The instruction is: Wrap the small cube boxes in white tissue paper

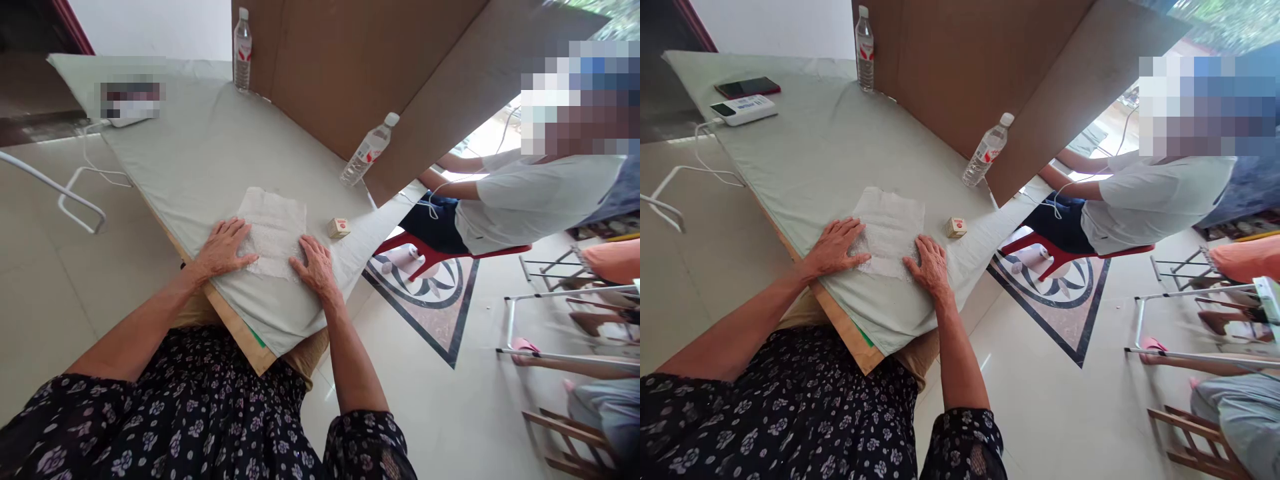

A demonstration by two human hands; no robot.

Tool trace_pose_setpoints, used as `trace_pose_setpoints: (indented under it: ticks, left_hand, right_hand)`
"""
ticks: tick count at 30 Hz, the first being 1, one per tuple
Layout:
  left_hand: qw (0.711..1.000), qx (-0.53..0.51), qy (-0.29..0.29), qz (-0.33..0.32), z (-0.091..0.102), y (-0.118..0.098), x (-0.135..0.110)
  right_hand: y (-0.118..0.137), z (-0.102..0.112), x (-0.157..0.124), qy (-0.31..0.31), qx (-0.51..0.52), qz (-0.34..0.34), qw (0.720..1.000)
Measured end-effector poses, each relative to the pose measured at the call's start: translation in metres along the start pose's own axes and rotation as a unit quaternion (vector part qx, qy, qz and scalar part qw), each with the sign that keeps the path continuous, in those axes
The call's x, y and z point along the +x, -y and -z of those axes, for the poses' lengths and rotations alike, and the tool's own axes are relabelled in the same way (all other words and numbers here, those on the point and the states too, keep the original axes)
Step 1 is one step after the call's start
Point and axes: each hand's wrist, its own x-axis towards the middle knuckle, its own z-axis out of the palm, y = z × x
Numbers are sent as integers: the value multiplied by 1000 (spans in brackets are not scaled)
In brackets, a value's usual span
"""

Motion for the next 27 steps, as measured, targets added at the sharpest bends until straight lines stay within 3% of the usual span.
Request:
trace_pose_setpoints:
  ticks: [27]
  left_hand:
    - [1000,-8,-12,-4,-2,0,2]
  right_hand:
    - [-7,-7,2,-37,23,10,999]
